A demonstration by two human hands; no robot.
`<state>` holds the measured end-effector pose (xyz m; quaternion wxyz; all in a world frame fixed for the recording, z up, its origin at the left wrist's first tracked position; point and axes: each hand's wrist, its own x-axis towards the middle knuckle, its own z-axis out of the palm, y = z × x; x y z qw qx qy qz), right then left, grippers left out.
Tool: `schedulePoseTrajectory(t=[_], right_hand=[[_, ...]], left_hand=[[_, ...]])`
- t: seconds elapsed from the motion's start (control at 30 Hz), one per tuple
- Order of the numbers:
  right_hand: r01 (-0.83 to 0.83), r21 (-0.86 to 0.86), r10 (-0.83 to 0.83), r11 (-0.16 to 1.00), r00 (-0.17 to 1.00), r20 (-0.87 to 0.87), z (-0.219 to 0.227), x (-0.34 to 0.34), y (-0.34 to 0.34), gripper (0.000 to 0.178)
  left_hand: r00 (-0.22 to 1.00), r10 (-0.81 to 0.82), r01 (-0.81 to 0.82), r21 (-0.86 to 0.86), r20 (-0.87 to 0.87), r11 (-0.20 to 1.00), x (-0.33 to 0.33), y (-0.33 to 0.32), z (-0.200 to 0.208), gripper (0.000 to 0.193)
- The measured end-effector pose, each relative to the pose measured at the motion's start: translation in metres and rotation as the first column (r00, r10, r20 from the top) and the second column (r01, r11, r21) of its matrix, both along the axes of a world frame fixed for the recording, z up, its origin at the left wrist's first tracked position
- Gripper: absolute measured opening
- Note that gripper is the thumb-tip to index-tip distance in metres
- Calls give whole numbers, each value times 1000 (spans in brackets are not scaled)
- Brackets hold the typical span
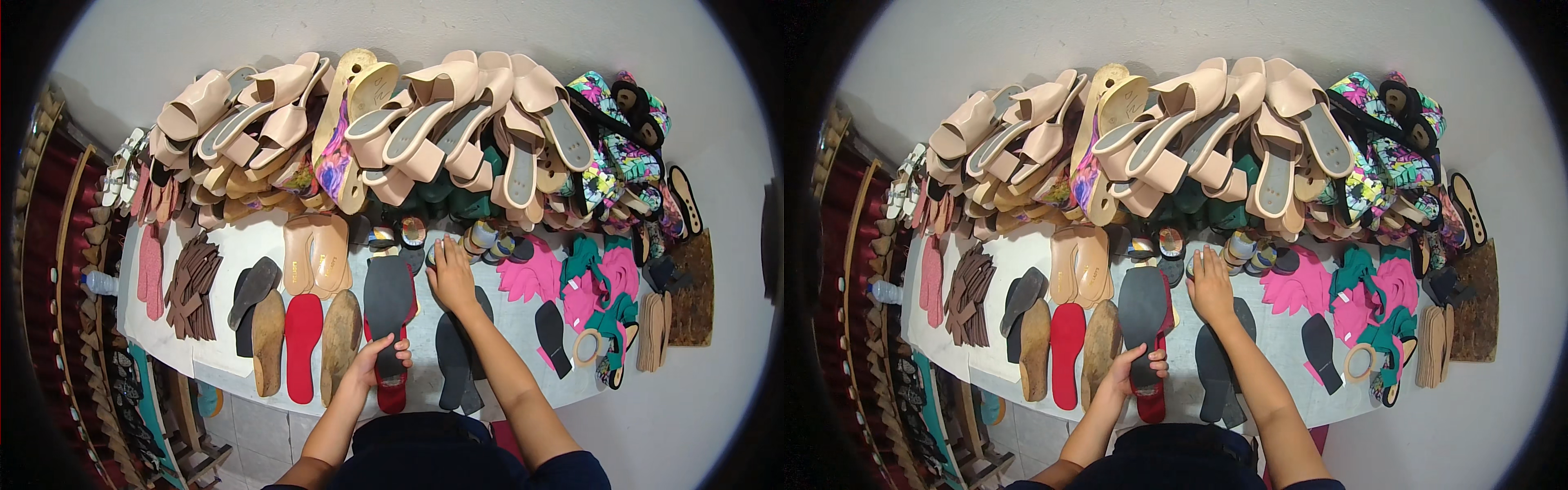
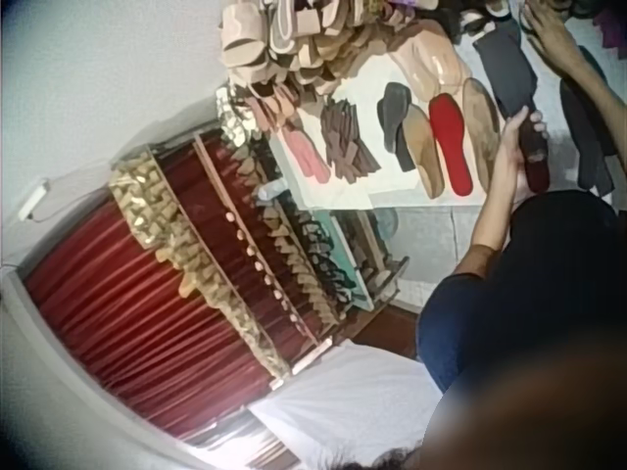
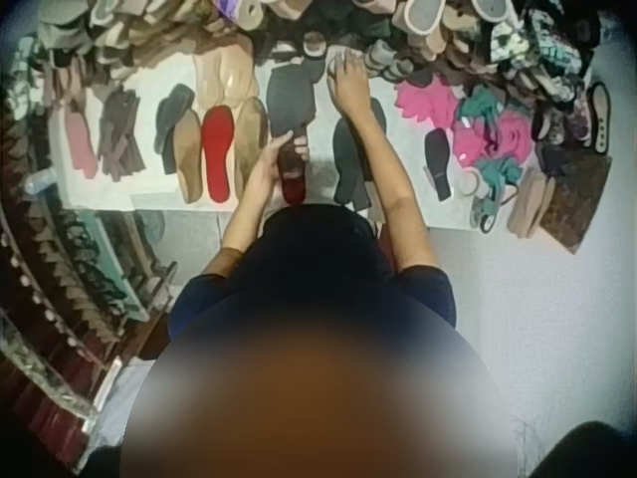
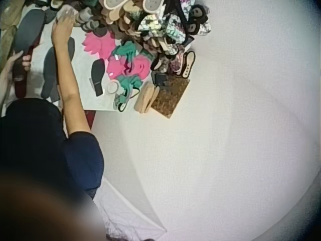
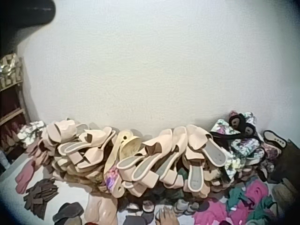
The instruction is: Assembling a sandal by placing a decorative red upper onto a wooden last and aligning it with sole components.
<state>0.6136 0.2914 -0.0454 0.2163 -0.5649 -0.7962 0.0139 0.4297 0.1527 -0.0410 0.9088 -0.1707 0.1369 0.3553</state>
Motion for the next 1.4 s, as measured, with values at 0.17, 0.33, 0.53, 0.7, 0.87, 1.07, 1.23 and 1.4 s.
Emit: schedulePoseTrajectory(t=[0.17,0.33,0.53,0.7,0.87,1.07,1.23,1.4], right_hand=[[-61,-8,61,998,997,-51,7,7,-12,53],[-116,25,119,993,953,-278,2,18,-43,47],[-130,-107,73,986,903,-423,3,20,-94,39],[-148,-116,84,982,897,-435,15,12,-124,33],[-302,-113,241,947,896,-372,23,8,-147,26],[-434,-254,232,864,793,-564,11,17,-159,46],[-166,-306,145,937,985,-91,10,23,-172,71],[-83,-243,109,966,989,96,3,47,-170,63]], left_hand=[[999,10,-11,17,31,1000,1,-3,-3,18],[999,51,-51,52,1,997,-1,-8,2,22],[976,219,-219,53,14,974,-20,-4,24,32],[963,267,-268,83,21,960,-23,-1,27,41],[963,269,-268,93,-2,959,-18,-3,31,43],[967,254,-251,101,-20,963,-17,-5,32,45],[970,240,-236,91,-34,968,-14,-11,32,47],[976,215,-216,75,25,973,-7,-17,33,42]])
